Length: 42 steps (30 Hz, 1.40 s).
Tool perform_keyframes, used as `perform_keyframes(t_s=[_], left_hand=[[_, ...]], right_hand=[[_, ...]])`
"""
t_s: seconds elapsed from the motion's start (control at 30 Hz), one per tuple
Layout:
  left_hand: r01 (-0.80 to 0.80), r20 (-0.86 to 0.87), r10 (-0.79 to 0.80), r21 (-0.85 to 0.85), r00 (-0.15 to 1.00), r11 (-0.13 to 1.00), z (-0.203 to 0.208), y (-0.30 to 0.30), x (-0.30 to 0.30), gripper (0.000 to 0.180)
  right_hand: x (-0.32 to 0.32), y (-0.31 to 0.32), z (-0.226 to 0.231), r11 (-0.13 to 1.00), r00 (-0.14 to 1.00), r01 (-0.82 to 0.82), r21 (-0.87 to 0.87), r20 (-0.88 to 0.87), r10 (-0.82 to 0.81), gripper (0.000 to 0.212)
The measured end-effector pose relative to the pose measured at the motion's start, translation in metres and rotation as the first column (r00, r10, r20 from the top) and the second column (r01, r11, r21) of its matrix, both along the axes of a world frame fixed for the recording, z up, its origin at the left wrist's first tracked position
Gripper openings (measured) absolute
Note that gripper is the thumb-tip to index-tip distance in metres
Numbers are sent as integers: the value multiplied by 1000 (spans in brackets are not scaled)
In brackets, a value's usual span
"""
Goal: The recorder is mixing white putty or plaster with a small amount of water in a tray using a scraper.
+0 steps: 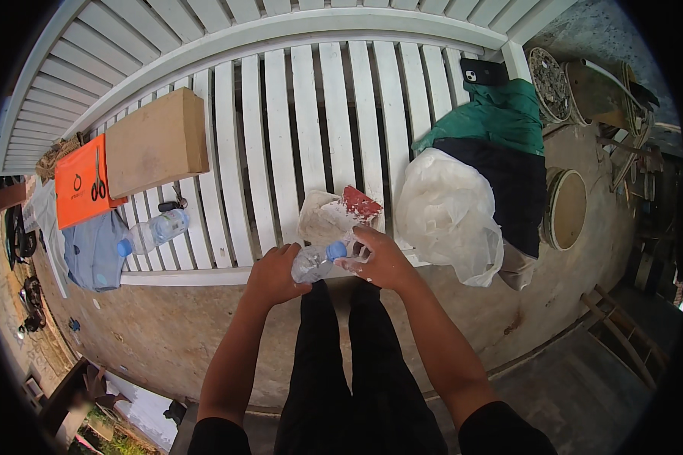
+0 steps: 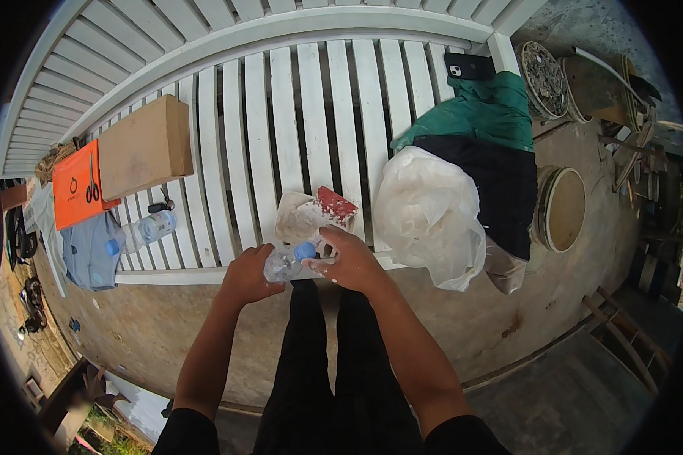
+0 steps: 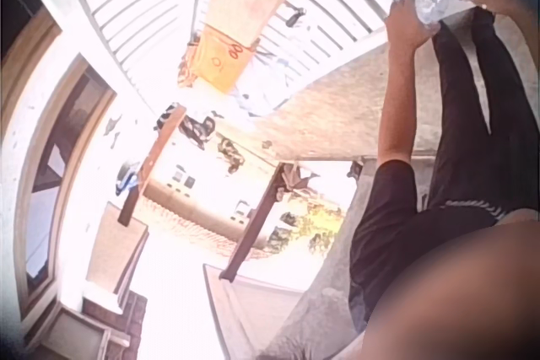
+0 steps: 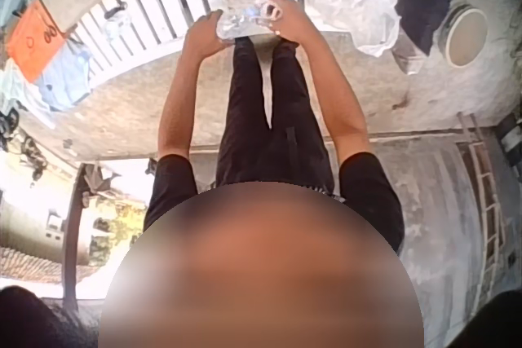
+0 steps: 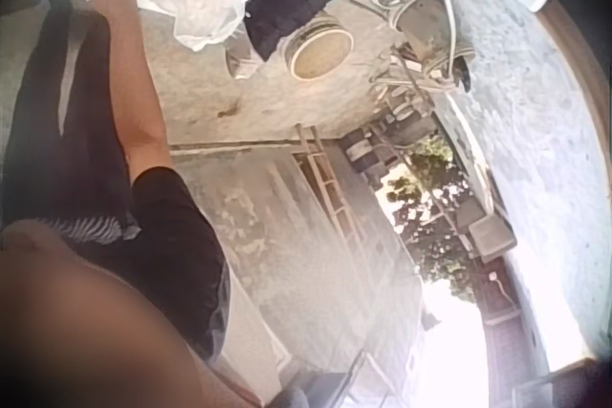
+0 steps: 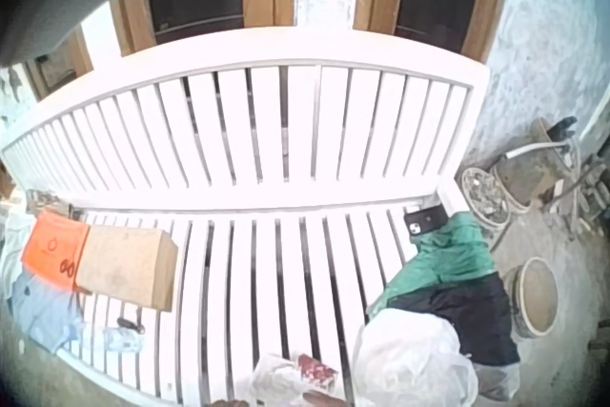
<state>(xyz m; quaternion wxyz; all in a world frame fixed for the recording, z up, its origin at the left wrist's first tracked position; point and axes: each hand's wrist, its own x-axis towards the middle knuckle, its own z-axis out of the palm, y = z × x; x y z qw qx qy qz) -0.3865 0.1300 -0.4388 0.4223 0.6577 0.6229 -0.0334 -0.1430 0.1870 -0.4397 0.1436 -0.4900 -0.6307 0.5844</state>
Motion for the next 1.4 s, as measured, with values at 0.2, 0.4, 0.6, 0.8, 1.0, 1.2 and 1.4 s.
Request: perform_keyframes(t_s=[0.2,0.4,0.6,0.8,1.0,1.2,1.4], left_hand=[[24,23,-24,37,999,999,2,4,-2,65],[16,35,-15,-14,999,1000,1,4,0,63],[40,-82,-43,-40,996,998,-6,2,-6,62],[32,-211,-48,-79,976,996,-5,5,-5,65],[35,-259,-53,-73,964,997,-7,6,-5,65],[32,-281,-50,-67,958,997,-10,4,-5,65],[32,-281,-49,-64,958,997,-12,3,-4,64]], right_hand=[[4,7,12,984,998,-61,-167,0,62,45],[3,4,5,995,998,-69,-66,-10,69,42],[22,11,-3,986,992,111,-121,-44,-118,44],[32,10,-8,977,978,209,-48,6,-209,48],[30,-1,-18,973,975,221,-63,8,-221,48],[30,-4,-16,966,976,218,-141,38,-215,47],[31,-5,-15,962,973,228,-148,11,-229,47]])
